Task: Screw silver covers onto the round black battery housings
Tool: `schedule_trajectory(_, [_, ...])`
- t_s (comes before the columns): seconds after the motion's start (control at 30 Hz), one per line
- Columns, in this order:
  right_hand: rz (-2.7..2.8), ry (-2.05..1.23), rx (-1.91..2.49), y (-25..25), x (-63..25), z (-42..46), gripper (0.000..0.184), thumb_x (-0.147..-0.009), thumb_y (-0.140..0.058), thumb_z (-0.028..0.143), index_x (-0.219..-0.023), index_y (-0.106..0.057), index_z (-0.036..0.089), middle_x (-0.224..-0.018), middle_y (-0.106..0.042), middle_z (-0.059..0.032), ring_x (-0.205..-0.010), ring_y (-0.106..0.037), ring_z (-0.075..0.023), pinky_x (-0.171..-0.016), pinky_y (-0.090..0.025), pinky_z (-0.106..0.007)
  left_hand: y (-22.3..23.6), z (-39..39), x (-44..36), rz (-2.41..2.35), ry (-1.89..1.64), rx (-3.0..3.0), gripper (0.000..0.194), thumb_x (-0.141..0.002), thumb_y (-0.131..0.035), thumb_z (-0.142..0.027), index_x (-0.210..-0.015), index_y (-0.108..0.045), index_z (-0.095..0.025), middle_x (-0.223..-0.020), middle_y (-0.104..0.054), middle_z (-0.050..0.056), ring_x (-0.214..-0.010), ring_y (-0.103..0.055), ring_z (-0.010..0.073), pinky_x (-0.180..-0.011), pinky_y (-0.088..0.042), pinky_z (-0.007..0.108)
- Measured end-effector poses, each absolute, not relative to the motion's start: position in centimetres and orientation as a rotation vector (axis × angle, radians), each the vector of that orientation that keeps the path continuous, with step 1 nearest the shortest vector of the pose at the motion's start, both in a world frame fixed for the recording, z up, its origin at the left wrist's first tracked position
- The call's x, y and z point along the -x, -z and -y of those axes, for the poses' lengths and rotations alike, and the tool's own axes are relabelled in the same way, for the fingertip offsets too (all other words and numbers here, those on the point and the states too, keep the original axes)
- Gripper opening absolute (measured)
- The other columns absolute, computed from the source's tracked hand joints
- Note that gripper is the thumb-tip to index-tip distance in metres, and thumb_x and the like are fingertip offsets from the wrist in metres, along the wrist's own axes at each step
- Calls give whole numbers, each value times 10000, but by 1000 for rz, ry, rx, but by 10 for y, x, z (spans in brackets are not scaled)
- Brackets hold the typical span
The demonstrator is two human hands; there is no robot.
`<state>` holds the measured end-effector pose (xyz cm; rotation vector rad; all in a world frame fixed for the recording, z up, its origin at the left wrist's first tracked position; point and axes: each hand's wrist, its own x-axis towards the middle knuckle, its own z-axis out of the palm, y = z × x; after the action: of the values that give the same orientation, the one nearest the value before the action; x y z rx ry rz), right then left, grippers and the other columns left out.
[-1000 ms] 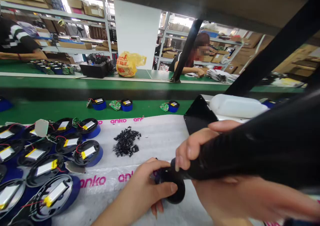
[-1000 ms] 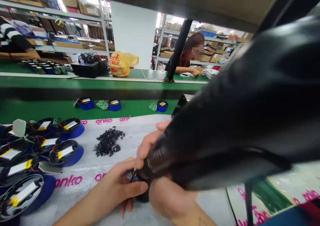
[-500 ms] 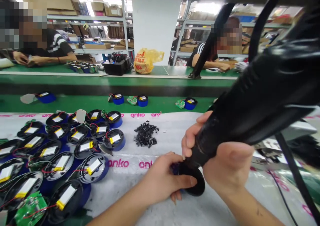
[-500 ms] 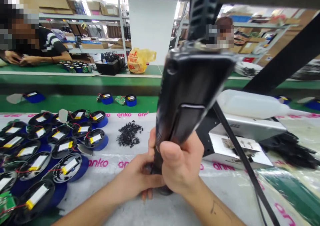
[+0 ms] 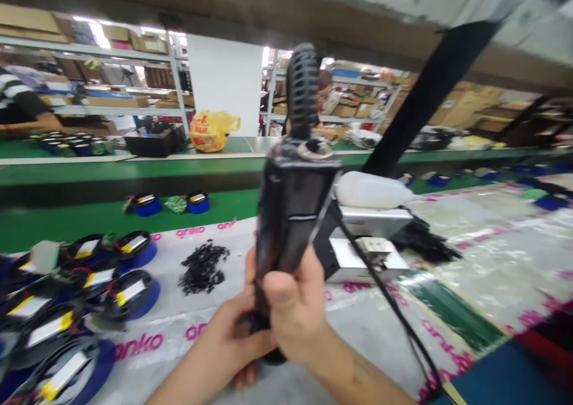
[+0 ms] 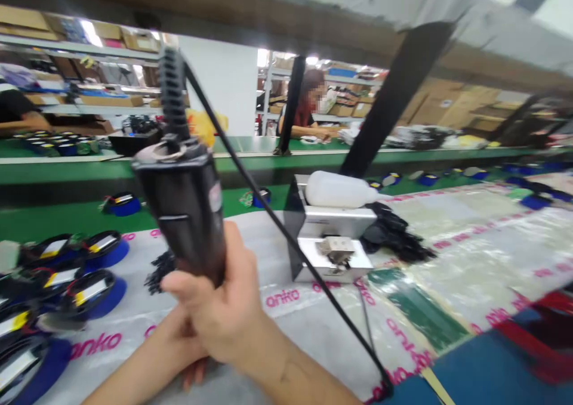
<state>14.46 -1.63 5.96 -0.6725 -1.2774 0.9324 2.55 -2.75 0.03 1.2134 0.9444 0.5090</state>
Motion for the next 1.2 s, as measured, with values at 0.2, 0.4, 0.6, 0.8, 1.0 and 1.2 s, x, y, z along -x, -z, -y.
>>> schedule_trajectory(0.2, [1303, -550, 532, -77, -188, 8, 503, -848, -535, 745, -986, -540, 261, -611, -562, 57, -382, -485, -111, -325, -405, -227, 3, 20, -21, -987, -543, -1539, 495, -767, -733, -571, -1162, -726, -272, -782, -757, 24, -494, -620, 135, -443, -491, 205])
schedule_trajectory(0.4, [1091, -104, 650, -91, -288, 8, 317, -881, -683, 519, -984, -548, 252, -698, -636, 51, -478, -560, -100, -430, -455, -206, -1, 15, -13, -1027, -670, -1971, 409, -767, -743, -516, -1170, -733, -449, -1215, -751, -14, -1157, -657, 331, -1000, -530, 417])
schedule_trajectory(0.6, [985, -89, 762, -90, -303, 12, 550, -838, -603, 702, -1102, -581, 220, -600, -585, 62, -386, -521, -117, -357, -427, -229, 25, 13, -4, -1010, -488, -1882, 761, -634, -852, -413, -1348, -594, -464, -1479, -569, -1, -1354, -496, 395, -1130, -389, 554])
schedule_trajectory(0.8, [882, -454, 729, -126, -225, 38, 662, -690, -589, 857, -952, -603, 249, -453, -554, 73, -251, -443, -157, -203, -370, -269, 0, 20, -24, -921, -593, -1888, 630, -549, -849, -188, -1148, -687, -298, -1177, -718, 29, -1122, -639, 317, -1014, -473, 418])
schedule_trajectory(1.0, [954, -711, 618, -113, -175, 37, 643, -652, -693, 798, -955, -679, 232, -480, -635, 12, -247, -489, -165, -213, -415, -275, -18, 17, -30, -818, -592, -1807, 562, -568, -877, -211, -1090, -670, -217, -1067, -691, 25, -999, -652, 257, -900, -488, 343])
schedule_trajectory(1.2, [1050, -750, 639, -97, -178, 35, 648, -672, -687, 789, -1005, -666, 233, -515, -642, 4, -267, -497, -165, -234, -406, -271, -10, 16, -27, -753, -631, -1754, 579, -566, -912, -227, -1096, -680, -225, -1087, -687, 12, -1003, -648, 242, -897, -480, 329])
